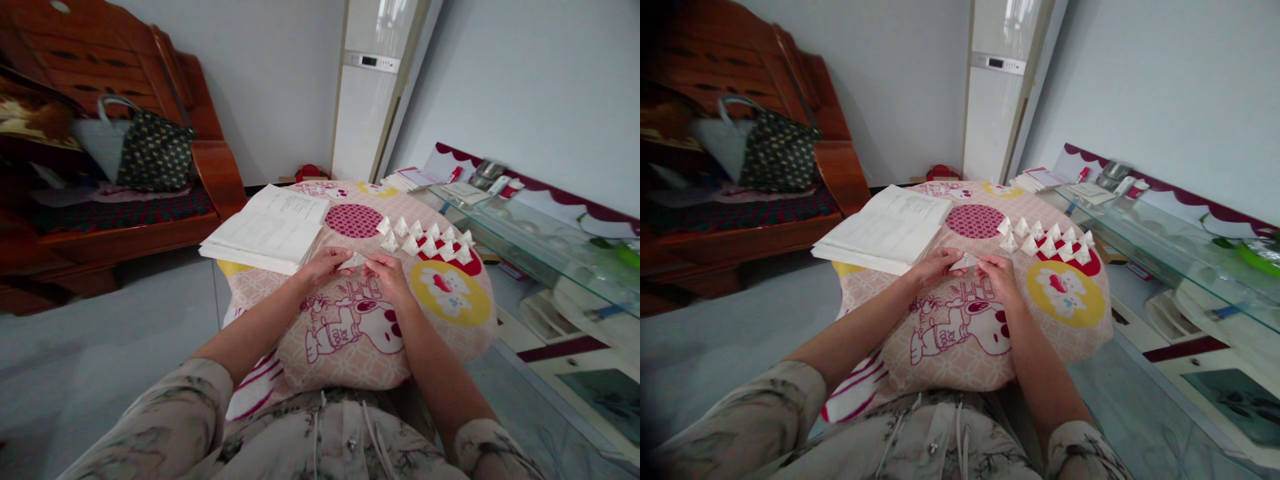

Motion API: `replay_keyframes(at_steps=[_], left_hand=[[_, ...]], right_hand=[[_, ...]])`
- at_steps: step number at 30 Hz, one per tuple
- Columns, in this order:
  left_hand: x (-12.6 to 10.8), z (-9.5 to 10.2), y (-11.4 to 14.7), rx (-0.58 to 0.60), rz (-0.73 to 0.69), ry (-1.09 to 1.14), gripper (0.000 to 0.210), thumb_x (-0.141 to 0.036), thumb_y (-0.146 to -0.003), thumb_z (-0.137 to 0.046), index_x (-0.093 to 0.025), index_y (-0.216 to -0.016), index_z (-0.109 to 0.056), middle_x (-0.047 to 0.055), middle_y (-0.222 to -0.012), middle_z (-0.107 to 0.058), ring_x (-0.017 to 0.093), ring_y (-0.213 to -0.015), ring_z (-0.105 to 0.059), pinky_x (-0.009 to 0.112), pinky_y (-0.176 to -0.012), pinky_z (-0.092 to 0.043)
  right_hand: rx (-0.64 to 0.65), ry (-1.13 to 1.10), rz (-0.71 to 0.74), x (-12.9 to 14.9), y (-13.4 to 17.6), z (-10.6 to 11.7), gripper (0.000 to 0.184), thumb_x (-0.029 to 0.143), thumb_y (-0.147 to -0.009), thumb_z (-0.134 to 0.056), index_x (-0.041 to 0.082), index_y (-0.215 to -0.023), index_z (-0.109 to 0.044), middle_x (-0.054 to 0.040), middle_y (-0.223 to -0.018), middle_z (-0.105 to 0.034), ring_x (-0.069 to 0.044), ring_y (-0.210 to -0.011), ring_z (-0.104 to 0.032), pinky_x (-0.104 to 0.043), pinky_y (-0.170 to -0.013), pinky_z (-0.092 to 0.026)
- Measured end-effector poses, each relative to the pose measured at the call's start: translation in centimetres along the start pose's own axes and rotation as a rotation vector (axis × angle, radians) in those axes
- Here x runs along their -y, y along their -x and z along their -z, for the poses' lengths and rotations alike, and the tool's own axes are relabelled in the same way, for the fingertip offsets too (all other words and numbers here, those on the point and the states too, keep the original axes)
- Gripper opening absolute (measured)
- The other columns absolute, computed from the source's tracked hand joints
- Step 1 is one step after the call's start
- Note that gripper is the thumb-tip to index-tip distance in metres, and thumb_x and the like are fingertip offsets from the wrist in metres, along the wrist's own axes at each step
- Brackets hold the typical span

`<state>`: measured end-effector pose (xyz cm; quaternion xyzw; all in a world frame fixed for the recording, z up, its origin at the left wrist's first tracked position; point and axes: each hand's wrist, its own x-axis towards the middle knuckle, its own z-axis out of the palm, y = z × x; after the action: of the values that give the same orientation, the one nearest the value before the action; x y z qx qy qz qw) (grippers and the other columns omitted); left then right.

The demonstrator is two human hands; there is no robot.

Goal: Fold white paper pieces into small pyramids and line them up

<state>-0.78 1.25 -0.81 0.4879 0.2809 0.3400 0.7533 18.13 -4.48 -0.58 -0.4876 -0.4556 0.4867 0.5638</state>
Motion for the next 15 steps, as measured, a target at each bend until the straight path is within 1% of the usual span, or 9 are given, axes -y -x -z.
replay_keyframes(at_steps=[4,9,13,15], left_hand=[[0.05,0.04,0.03,0.009,0.006,0.002,0.042,-0.046,-0.07,-0.092,-0.011,-0.08,-0.072,0.004,-0.077,-0.074,0.011,-0.068,-0.069,0.021,-0.067,-0.059],[0.25,0.08,-0.16,0.008,0.01,-0.021,0.05,-0.048,-0.059,-0.096,-0.011,-0.083,-0.073,0.005,-0.08,-0.074,0.013,-0.07,-0.069,0.023,-0.069,-0.058],[0.32,0.01,-0.29,0.021,0.003,-0.043,0.051,-0.047,-0.057,-0.097,-0.01,-0.083,-0.073,0.004,-0.077,-0.073,0.013,-0.067,-0.069,0.023,-0.065,-0.056],[0.35,-0.03,-0.3,0.03,-0.018,-0.066,0.051,-0.048,-0.058,-0.097,-0.01,-0.083,-0.073,0.003,-0.076,-0.072,0.013,-0.067,-0.068,0.023,-0.064,-0.055]], right_hand=[[-0.002,0.005,0.003,-0.22,-0.18,0.15,0.029,0.041,-0.06,-0.084,0.02,-0.078,-0.075,-0.003,-0.069,-0.074,-0.018,-0.058,-0.066,-0.032,-0.058,-0.055],[0.005,0.01,-0.012,-0.3,-0.29,0.24,0.031,0.044,-0.062,-0.083,0.022,-0.082,-0.076,-0.0031,-0.069,-0.074,-0.02,-0.059,-0.067,-0.034,-0.06,-0.056],[0.01,-0.008,-0.011,-0.27,-0.31,0.27,0.032,0.043,-0.064,-0.083,0.022,-0.087,-0.076,-0.0026,-0.069,-0.074,-0.02,-0.06,-0.067,-0.034,-0.061,-0.056],[0.003,0.006,-0.011,-0.24,-0.31,0.25,0.034,0.044,-0.064,-0.083,0.022,-0.089,-0.076,-0.0023,-0.069,-0.074,-0.021,-0.062,-0.067,-0.034,-0.062,-0.057]])
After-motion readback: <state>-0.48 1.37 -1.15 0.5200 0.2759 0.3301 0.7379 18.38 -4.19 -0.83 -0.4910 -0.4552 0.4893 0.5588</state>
